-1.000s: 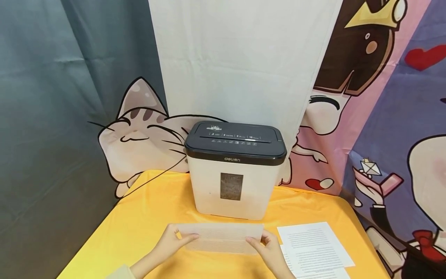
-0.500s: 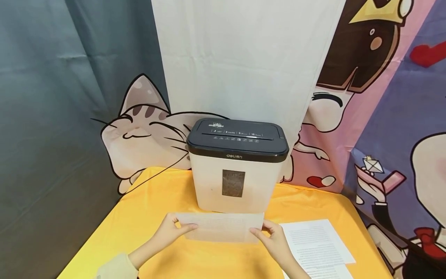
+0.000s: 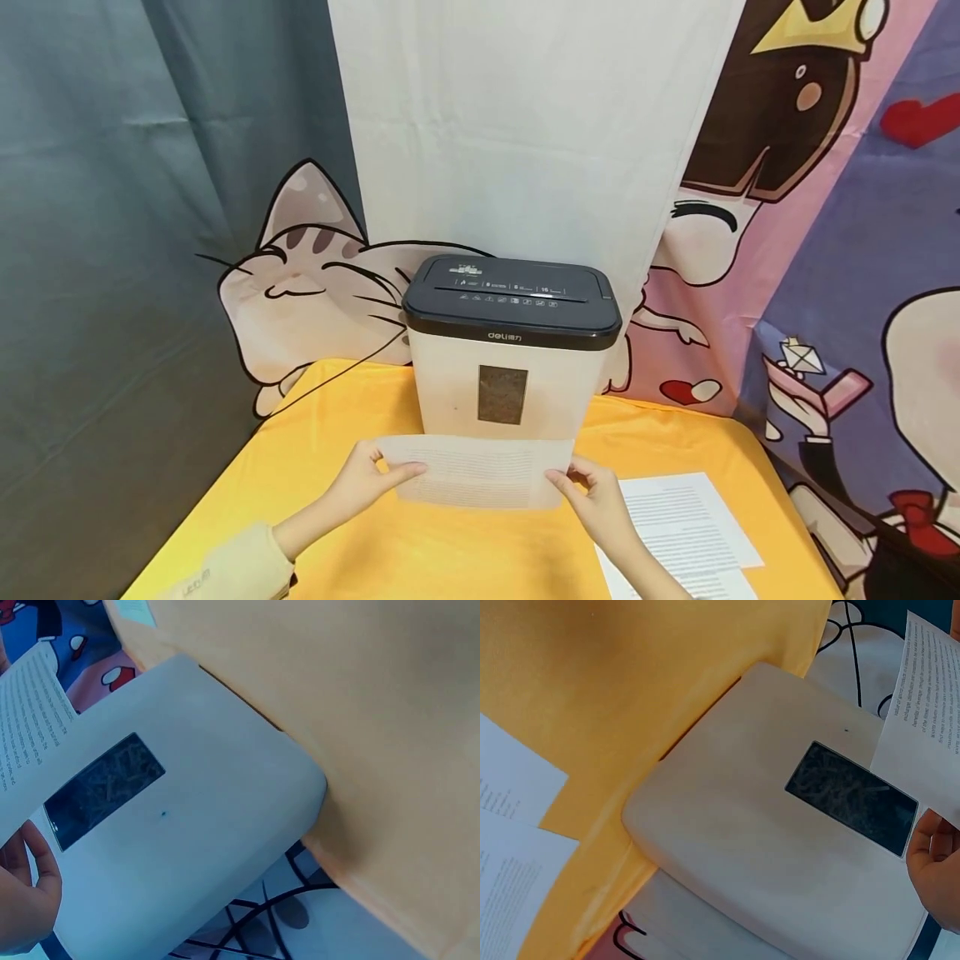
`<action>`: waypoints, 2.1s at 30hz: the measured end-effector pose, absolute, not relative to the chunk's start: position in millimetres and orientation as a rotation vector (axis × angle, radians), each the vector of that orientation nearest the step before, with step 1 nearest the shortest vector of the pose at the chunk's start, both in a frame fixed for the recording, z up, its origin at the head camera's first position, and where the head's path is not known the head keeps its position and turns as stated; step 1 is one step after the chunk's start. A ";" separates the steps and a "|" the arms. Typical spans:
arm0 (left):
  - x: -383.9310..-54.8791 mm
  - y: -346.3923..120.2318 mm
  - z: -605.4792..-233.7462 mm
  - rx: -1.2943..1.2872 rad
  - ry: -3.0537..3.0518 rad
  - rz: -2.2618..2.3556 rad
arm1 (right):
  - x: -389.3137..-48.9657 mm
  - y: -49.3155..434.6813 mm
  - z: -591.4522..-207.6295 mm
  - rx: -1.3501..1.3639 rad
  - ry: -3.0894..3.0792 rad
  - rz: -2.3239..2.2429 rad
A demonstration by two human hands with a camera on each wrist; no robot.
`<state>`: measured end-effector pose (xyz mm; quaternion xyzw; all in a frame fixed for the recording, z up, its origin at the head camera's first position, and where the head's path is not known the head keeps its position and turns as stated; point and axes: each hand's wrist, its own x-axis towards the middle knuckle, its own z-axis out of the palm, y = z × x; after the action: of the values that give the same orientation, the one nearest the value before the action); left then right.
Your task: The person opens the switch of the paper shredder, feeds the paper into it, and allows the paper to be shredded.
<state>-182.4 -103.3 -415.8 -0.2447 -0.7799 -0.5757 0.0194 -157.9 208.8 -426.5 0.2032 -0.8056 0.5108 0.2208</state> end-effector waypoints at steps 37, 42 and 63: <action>-210.7 -101.4 -345.0 -0.828 -2.384 -1.485 | -176.3 225.2 -364.5 0.551 -2.212 1.092; -216.3 -99.6 -336.3 -0.800 -2.344 -1.497 | -184.0 227.1 -355.8 0.517 -2.204 1.025; -246.9 -90.4 -314.8 -0.788 -2.216 -1.460 | -212.2 234.6 -322.7 0.618 -2.143 0.863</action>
<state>-246.9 -90.4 -314.8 -0.2797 -0.7866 -0.5182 0.1858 -212.2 234.6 -322.7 0.2405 -0.8339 0.3357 0.3662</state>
